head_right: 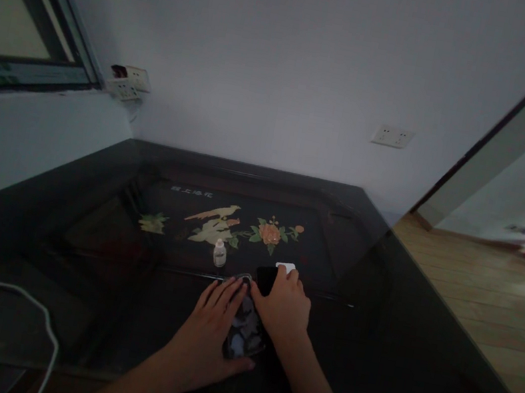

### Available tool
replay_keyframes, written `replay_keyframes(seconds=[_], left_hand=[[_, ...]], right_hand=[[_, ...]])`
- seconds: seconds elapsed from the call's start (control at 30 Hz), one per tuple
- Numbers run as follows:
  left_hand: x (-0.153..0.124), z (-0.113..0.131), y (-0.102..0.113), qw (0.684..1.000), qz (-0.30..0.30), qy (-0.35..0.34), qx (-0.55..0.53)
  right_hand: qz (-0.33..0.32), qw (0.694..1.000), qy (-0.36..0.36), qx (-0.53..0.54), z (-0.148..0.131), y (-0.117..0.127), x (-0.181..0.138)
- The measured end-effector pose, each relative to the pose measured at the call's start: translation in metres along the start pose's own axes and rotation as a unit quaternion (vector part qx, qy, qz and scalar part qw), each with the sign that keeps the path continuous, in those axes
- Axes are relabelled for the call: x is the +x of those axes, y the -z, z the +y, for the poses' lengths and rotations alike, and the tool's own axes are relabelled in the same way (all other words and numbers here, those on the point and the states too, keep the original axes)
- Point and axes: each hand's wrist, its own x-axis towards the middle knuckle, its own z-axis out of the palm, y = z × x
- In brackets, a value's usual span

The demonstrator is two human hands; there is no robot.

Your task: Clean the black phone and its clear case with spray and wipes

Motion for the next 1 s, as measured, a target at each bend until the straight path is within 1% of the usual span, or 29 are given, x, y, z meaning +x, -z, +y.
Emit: replay_keyframes(seconds=[0.13, 0.27, 0.37, 0.53, 0.63, 0.77, 1.0], left_hand=[[-0.008, -0.016, 0.004, 1.0, -0.01, -0.002, 0.025], [-0.016, -0.03, 0.016, 0.999, -0.014, -0.032, 0.039], [-0.02, -0.039, 0.024, 0.998, -0.011, -0.035, 0.044], [-0.025, -0.051, 0.023, 0.999, 0.005, -0.021, 0.034], [-0.024, -0.054, 0.021, 0.999, 0.01, -0.027, 0.031], [-0.022, -0.054, 0.023, 0.999, 0.001, -0.027, 0.026], [-0.022, -0.053, 0.024, 0.999, 0.006, -0.03, 0.011]], right_hand=[[0.004, 1.0, -0.004, -0.011, -0.002, -0.002, -0.002], [0.005, 1.0, -0.004, -0.013, -0.004, -0.002, -0.002], [0.001, 1.0, -0.003, -0.004, -0.005, -0.003, -0.003], [-0.001, 1.0, -0.012, -0.006, -0.007, -0.008, -0.005], [0.008, 1.0, -0.011, -0.012, -0.007, -0.012, -0.005], [0.015, 1.0, -0.013, -0.014, -0.008, -0.017, -0.005], [0.044, 0.999, 0.01, -0.024, -0.005, -0.023, -0.011]])
